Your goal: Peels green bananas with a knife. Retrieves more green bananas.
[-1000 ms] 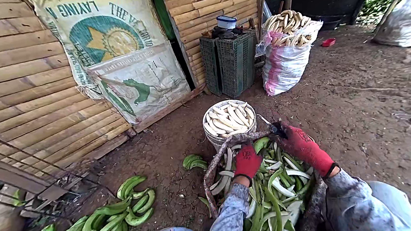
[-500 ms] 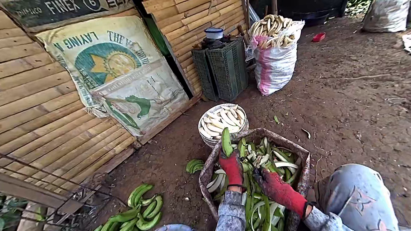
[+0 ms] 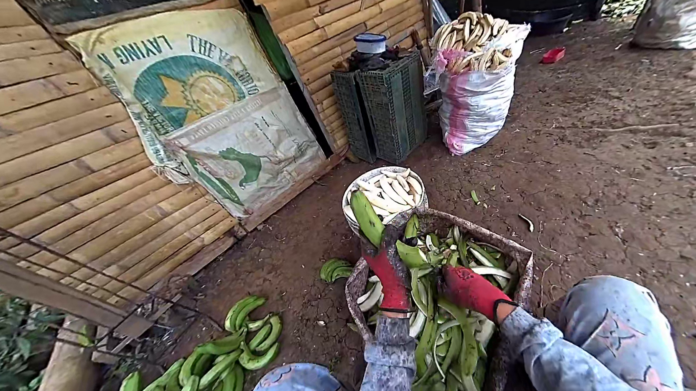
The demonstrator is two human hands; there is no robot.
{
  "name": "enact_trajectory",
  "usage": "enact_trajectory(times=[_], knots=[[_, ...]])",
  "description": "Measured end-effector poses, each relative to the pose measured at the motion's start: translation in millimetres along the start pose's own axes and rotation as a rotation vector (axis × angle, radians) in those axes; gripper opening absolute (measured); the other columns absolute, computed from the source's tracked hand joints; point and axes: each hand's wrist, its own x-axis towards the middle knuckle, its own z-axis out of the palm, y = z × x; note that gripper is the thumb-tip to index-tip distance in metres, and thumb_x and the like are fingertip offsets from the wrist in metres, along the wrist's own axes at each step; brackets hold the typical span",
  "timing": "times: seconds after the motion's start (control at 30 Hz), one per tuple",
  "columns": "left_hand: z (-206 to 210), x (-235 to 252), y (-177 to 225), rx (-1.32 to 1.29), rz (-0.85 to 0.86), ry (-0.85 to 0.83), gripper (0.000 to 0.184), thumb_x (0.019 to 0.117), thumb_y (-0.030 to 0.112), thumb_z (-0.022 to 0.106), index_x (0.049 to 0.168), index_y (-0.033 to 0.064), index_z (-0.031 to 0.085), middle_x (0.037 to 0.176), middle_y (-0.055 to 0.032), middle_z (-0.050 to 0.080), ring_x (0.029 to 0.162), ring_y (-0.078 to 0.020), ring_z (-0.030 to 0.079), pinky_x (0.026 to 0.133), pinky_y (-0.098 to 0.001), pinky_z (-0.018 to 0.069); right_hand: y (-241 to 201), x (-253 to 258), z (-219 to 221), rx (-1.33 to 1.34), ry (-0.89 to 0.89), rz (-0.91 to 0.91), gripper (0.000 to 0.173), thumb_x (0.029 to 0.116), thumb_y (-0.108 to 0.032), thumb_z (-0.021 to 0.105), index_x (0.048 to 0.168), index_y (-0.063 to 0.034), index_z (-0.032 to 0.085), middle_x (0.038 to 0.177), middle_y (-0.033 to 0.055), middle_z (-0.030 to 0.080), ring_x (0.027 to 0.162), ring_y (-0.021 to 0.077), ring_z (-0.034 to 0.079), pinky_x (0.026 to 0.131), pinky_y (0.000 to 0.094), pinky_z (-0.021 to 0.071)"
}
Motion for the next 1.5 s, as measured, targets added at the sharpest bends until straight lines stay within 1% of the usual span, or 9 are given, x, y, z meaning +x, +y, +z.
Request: enact_trajectory(times=[0.13, 0.3, 0.4, 0.6, 0.8, 0.9, 1.1, 1.37, 1.5], knots=[[-31.6, 24.2, 29.6, -0.025, -0.107, -0.163, 0.047, 0.1123, 0.041, 0.024, 0.109, 0.006, 0.054, 0.071, -0.0049, 0.056, 0.055, -0.0165, 0.057, 0.052, -0.0344, 0.0549, -11.2, -18.8, -47.9, 0.084, 0.214, -0.339, 0.037, 0.1077, -0.03, 0.043, 0.126, -0.006, 0.064, 0.109, 0.0182, 0.07, 0.105, 0.0336, 0.068, 0.094, 0.0548, 0.0503], [-57.5, 18.2, 29.0, -0.168, -0.226, -0.228, 0.055, 0.1132, 0.037, 0.016, 0.099, 0.0035, 0.057, 0.066, -0.0049, 0.061, 0.05, -0.011, 0.06, 0.047, -0.0246, 0.0539, -21.2, -22.1, -24.0, 0.096, 0.27, -0.803, 0.032, 0.0997, -0.029, 0.061, 0.125, -0.011, 0.068, 0.113, 0.0117, 0.071, 0.105, 0.0257, 0.069, 0.093, 0.047, 0.0542], [-77.8, -6.9, 15.3, 0.089, -0.215, -0.313, 0.05, 0.1132, 0.032, 0.022, 0.128, -0.0003, 0.056, 0.089, -0.0071, 0.065, 0.072, -0.0118, 0.064, 0.066, -0.0274, 0.0565, -21.7, -6.2, -14.4, -0.074, 0.389, -0.729, 0.04, 0.0931, -0.021, 0.065, 0.131, -0.0078, 0.066, 0.116, 0.026, 0.067, 0.108, 0.0449, 0.065, 0.091, 0.0596, 0.0509], [-80.0, -27.4, -15.0, 0.062, -0.37, -0.341, 0.051, 0.1122, 0.039, 0.023, 0.117, 0.0013, 0.057, 0.075, -0.0068, 0.062, 0.056, -0.0146, 0.061, 0.05, -0.0296, 0.0547, -27.7, 21.0, -30.4, -0.087, 0.521, -0.391, 0.046, 0.0952, -0.015, 0.061, 0.139, -0.004, 0.06, 0.13, 0.03, 0.061, 0.121, 0.0477, 0.06, 0.1, 0.0606, 0.0468], [-83.7, -31.6, -0.6, 0.532, -0.17, -0.434, 0.047, 0.105, 0.026, 0.054, 0.144, -0.0014, 0.052, 0.132, -0.0144, 0.064, 0.115, -0.011, 0.064, 0.103, -0.0293, 0.0504, -11.4, 30.6, -39.1, 0.078, 0.557, -0.17, 0.039, 0.1018, -0.017, 0.055, 0.137, -0.0007, 0.058, 0.127, 0.0264, 0.065, 0.117, 0.0422, 0.064, 0.099, 0.057, 0.0495], [-88.0, -16.8, -7.4, 0.301, -0.238, -0.31, 0.041, 0.1118, 0.026, 0.036, 0.135, -0.0031, 0.053, 0.096, -0.0117, 0.069, 0.075, -0.0164, 0.07, 0.069, -0.0338, 0.0619, -6.8, 25.7, -44.9, 0.127, 0.549, -0.166, 0.042, 0.102, -0.022, 0.057, 0.138, -0.001, 0.055, 0.123, 0.0229, 0.067, 0.115, 0.0384, 0.066, 0.101, 0.0556, 0.0492], [-85.2, 29.9, -14.1, -0.151, -0.118, -0.051, 0.046, 0.1127, 0.033, 0.022, 0.132, -0.0007, 0.046, 0.1, -0.0104, 0.065, 0.084, -0.0173, 0.069, 0.078, -0.0347, 0.0611, -30.9, -16.9, 32.2, 0.028, 0.544, -0.675, 0.037, 0.0921, -0.028, 0.068, 0.122, -0.007, 0.069, 0.108, 0.0174, 0.071, 0.097, 0.0356, 0.071, 0.078, 0.0507, 0.0584], [-99.5, -4.9, 4.3, 0.481, -0.305, -0.581, 0.043, 0.1116, 0.021, 0.034, 0.143, -0.0035, 0.049, 0.123, -0.0147, 0.065, 0.106, -0.0132, 0.065, 0.096, -0.0309, 0.0534, -21.5, 32.8, -25.3, 0.01, 0.628, -0.328, 0.037, 0.0956, -0.01, 0.06, 0.132, -0.0011, 0.065, 0.126, 0.0295, 0.064, 0.12, 0.048, 0.06, 0.1, 0.0617, 0.0465], [-94.2, 10.8, -7.2, -0.04, -0.292, -0.27, 0.043, 0.1127, 0.028, 0.022, 0.129, -0.0041, 0.046, 0.096, -0.0125, 0.067, 0.077, -0.0198, 0.07, 0.072, -0.0365, 0.0628, -21.9, 10.3, -21.2, 0.149, 0.615, -0.366, 0.042, 0.0946, -0.013, 0.061, 0.134, 0.003, 0.062, 0.124, 0.028, 0.065, 0.114, 0.0437, 0.065, 0.098, 0.057, 0.0502]])
